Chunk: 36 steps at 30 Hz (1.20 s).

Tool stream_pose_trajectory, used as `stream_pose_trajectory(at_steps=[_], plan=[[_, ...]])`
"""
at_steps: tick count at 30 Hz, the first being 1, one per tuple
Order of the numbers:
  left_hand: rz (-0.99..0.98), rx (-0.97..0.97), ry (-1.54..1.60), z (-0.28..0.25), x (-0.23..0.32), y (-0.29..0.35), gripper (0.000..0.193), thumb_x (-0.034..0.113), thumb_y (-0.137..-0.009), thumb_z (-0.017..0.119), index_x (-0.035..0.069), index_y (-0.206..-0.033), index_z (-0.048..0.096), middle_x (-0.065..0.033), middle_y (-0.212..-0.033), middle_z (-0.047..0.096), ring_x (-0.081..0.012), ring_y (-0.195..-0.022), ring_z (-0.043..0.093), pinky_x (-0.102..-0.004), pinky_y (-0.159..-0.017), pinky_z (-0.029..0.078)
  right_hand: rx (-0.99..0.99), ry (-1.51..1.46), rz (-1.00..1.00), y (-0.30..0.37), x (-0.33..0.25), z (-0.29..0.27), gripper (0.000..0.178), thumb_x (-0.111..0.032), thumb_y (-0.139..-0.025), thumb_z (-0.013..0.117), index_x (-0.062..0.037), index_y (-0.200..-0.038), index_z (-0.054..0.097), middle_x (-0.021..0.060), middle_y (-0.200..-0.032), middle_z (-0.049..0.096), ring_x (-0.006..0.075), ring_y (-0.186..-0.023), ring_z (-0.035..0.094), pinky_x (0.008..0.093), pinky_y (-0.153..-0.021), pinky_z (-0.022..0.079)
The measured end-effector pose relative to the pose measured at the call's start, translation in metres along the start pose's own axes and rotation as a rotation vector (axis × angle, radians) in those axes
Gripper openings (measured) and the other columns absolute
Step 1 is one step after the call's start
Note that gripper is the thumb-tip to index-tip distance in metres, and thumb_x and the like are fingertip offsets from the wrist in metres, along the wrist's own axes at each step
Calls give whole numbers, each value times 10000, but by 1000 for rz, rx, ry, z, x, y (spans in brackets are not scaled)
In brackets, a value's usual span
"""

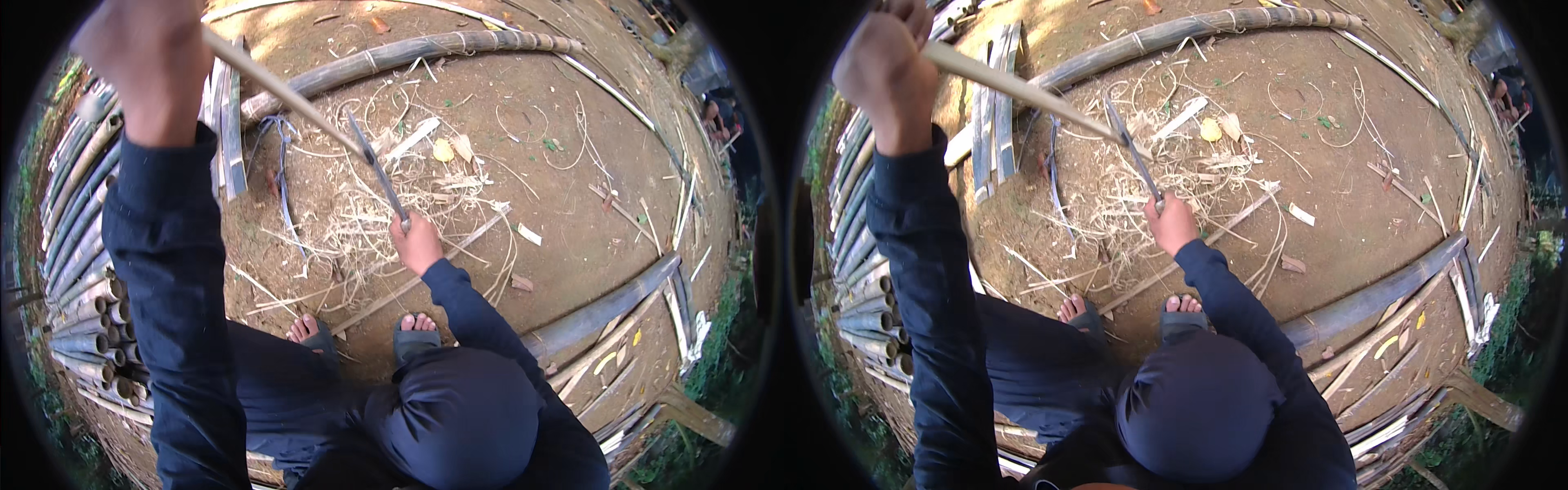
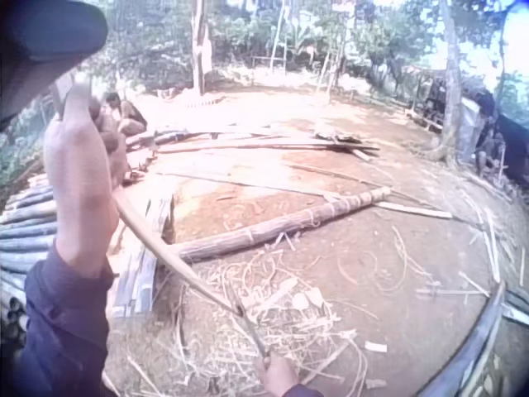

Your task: The person scrapes the surface of a bamboo strip using a blade, then uses a thin strand to measure and mark the strip.

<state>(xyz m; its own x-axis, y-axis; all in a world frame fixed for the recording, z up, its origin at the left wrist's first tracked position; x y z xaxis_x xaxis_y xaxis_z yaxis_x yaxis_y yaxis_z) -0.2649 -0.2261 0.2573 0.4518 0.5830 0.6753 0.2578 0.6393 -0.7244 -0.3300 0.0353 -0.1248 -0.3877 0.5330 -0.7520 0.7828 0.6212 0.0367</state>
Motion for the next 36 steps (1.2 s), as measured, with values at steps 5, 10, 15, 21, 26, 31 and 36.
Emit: stream_pose_trajectory(at_steps=[5, 10, 15, 21, 26, 31, 36], plan=[[-32, -293, 171, -79, -23, -27, 141, 176, -951, 463, 112, -829, 431, -15, -639, 314, -136, -519, 307, -260, -474, 292, -86, -246, -126, 23, -103, -45, 320, -279, -941, 620, 28, -874, 560, 191, -568, 595, 322, -498, 628, 410, -499, 504], [-126, 132, -88, -31, 31, 26, 262, 220, -975, 382, 116, -758, 276, -18, -606, 268, -124, -487, 262, -249, -434, 241, -17, -173, -140, 36, -24, -6, 296, -268, -953, 602, 22, -900, 571, 163, -625, 628, 286, -520, 648, 381, -516, 521], [-139, 239, -237, -35, 44, 54, 233, 227, -992, 297, 125, -796, 226, -1, -610, 239, -100, -480, 241, -254, -403, 208, -144, -17, 56, 41, 11, 11, 250, -215, -943, 602, 25, -880, 575, 162, -580, 595, 313, -520, 639, 395, -511, 496], [-59, 355, -340, -52, 67, 64, 352, 308, -1042, 258, 143, -731, 242, 7, -583, 255, -74, -428, 214, -224, -329, 170, 125, -251, -464, 56, -79, -33, 255, -219, -924, 633, 29, -899, 578, 150, -553, 577, 334, -517, 634, 427, -518, 508], [-105, 442, -333, -57, 68, 86, 389, 342, -1048, 269, 134, -720, 248, 1, -588, 260, -78, -425, 210, -217, -341, 163, -142, 43, 162, 51, 46, 19, 311, -289, -911, 632, 20, -910, 595, 186, -573, 608, 361, -544, 640, 464, -557, 525], [-126, 440, -299, -76, 57, 78, 408, 375, -1058, 282, 135, -728, 265, 1, -590, 261, -83, -434, 225, -231, -371, 161, -251, -240, 201, 43, 22, 17, 320, -281, -918, 620, 32, -853, 605, 194, -569, 602, 370, -533, 631, 470, -579, 533], [-101, 460, -350, -76, 68, 76, 385, 356, -1056, 285, 122, -751, 278, 2, -591, 265, -88, -442, 224, -231, -370, 170, 69, -285, -313, 60, -75, -36, 156, -147, -893, 649, -9, -891, 576, 159, -586, 589, 326, -534, 637, 411, -515, 482]])
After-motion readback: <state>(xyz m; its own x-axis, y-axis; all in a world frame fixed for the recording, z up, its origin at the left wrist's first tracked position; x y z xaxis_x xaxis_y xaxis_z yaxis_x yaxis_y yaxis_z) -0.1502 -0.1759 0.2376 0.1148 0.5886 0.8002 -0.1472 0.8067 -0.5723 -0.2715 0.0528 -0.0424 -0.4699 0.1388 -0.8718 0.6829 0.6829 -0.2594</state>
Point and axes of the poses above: each hand's wrist, its own y-axis away from the middle knuckle, its own z-axis out of the palm, x = y × z, the point moved 5 cm from there along -y, towards the middle knuckle
